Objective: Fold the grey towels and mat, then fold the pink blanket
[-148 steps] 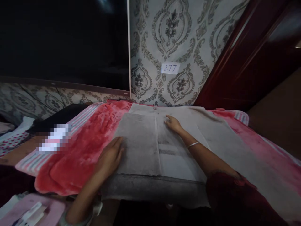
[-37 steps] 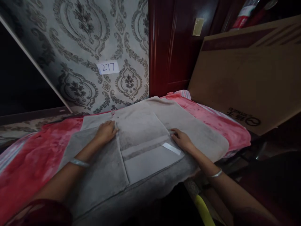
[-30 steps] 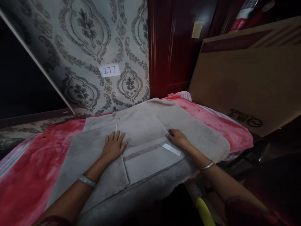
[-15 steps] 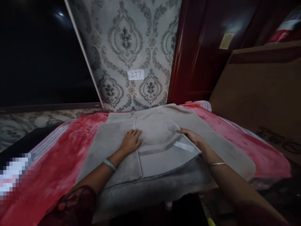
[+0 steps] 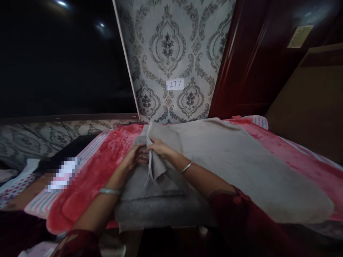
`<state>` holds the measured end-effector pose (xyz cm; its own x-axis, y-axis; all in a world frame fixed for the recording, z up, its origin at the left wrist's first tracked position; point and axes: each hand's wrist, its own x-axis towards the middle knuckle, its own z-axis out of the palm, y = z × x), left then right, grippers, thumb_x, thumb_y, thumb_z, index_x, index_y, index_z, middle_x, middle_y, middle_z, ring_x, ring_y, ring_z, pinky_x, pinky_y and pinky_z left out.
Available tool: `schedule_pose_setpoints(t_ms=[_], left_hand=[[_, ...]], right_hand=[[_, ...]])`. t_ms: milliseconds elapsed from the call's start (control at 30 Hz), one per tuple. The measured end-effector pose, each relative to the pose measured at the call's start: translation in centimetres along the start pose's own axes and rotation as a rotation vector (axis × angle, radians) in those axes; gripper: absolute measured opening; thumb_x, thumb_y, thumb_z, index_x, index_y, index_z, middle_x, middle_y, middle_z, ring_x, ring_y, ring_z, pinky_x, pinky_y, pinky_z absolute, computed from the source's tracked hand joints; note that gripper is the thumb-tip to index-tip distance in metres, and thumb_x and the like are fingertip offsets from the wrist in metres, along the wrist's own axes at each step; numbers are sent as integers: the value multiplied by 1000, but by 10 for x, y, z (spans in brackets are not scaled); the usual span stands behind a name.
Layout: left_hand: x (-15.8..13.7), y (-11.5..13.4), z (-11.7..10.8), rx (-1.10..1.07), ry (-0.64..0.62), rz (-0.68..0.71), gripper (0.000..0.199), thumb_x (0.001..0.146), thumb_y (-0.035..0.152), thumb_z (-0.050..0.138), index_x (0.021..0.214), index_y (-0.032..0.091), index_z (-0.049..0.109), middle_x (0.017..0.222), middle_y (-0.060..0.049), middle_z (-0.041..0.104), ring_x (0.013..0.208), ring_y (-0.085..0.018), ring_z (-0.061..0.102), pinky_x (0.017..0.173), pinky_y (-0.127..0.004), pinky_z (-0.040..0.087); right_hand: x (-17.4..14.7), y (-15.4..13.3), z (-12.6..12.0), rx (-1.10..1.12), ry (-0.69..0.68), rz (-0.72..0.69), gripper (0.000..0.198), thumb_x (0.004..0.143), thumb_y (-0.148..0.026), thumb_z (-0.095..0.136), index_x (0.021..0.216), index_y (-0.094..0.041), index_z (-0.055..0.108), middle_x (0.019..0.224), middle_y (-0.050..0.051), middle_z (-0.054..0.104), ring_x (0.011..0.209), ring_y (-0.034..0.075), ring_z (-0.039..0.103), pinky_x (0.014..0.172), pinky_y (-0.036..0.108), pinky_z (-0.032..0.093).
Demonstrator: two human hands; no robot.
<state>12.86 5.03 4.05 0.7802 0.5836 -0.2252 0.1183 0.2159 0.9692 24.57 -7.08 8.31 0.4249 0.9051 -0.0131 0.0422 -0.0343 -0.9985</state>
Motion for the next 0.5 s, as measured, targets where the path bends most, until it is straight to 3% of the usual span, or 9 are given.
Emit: schedule_pose_setpoints(t_ms=[100,200,267,333,500], left_hand=[[-14,-15,-23,-23,53,-70,50,87,57,58,119,19,63,77,-5,70,59,-18,68,51,-29,55],[-16,-28,-25,-11,100,-18,44,78,47,74,109,16,68,79,-8,74,66,-21,71,54,-28,56],[-14,-30,-19,-1,106,44,43,72,42,80,104,15,71,81,-8,75,68,-20,72,60,-29,58],[-10,-29,-12,16,94,70,43,67,39,82,101,14,72,85,-9,77,72,-21,72,66,-30,59],[-7,-25,-4,186,87,142,46,60,19,68,106,14,73,93,-5,79,90,-26,73,77,-34,60]], right_hand=[[2,21,38,-49,-13,145,44,70,-8,66,112,-19,66,59,-6,59,57,16,56,60,28,49],[-4,33,42,-21,-36,226,58,77,-16,65,134,-18,54,64,-3,65,54,18,59,57,31,51],[-9,37,25,25,-40,206,65,79,-20,62,143,-18,47,75,-1,70,55,16,60,53,28,49],[-14,42,-4,37,13,137,62,78,-22,61,139,-20,50,82,-1,71,55,13,59,50,23,45],[-25,77,-94,-93,376,-104,46,75,-35,60,118,-20,62,81,0,69,60,11,57,51,21,42]])
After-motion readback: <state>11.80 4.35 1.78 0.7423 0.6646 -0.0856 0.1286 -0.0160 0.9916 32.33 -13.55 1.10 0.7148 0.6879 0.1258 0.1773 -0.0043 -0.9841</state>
